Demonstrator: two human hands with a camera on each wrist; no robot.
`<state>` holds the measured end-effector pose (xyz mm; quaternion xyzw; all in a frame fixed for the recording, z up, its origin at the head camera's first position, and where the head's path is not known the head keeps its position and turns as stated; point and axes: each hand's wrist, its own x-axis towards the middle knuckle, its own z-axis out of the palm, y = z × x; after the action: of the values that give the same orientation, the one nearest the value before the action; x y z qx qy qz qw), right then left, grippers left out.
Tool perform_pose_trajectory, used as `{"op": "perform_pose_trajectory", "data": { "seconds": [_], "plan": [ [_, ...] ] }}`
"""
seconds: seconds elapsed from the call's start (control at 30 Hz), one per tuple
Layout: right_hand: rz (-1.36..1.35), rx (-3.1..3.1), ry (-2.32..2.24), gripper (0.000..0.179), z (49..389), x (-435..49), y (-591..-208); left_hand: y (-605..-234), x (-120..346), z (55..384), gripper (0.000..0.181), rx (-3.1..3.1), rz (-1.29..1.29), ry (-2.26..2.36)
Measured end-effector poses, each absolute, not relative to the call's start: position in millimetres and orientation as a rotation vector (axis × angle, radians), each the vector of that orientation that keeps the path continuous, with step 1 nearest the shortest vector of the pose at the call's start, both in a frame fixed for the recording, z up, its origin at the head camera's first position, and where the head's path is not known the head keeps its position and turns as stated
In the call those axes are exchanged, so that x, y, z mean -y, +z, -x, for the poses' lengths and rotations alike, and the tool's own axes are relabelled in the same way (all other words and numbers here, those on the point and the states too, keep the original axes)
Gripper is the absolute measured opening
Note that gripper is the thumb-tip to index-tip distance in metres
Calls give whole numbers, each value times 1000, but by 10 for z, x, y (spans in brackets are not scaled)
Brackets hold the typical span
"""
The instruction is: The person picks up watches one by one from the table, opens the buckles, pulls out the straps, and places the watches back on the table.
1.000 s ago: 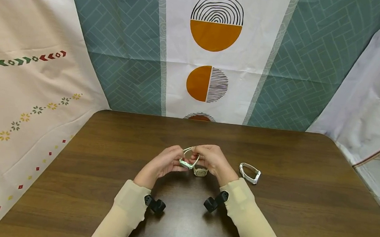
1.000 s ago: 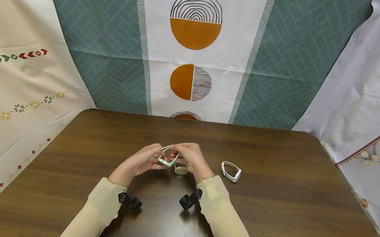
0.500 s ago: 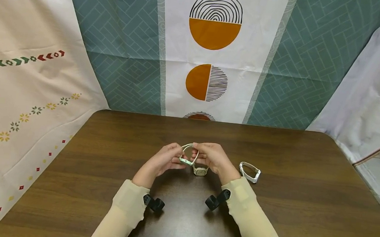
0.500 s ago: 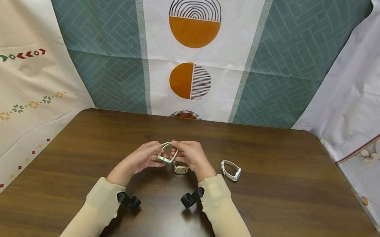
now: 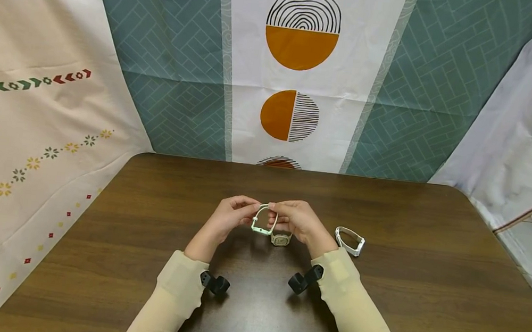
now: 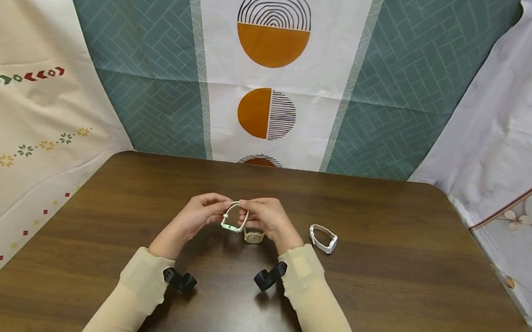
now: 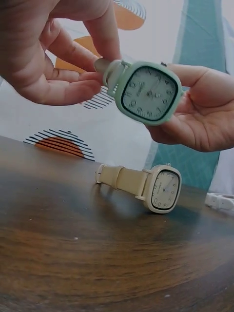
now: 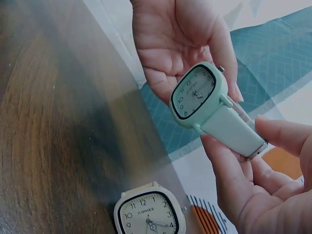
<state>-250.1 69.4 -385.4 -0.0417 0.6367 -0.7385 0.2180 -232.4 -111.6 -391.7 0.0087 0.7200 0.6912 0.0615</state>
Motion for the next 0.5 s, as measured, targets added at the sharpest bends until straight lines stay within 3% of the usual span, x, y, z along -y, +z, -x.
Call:
{"op": "perform_pose_trajectory", "data": {
  "seconds": [0.3,0.5],
  "plan": [
    [103,-1821,-1989,36,2525,-710,-3859,-3976,1118,2352,23,-2176,-68,2084],
    [93,-1835,-1962,37,2536,-707,-3873,-3985,1123,2358,22,-2186,-96,2079]
  ]
}}
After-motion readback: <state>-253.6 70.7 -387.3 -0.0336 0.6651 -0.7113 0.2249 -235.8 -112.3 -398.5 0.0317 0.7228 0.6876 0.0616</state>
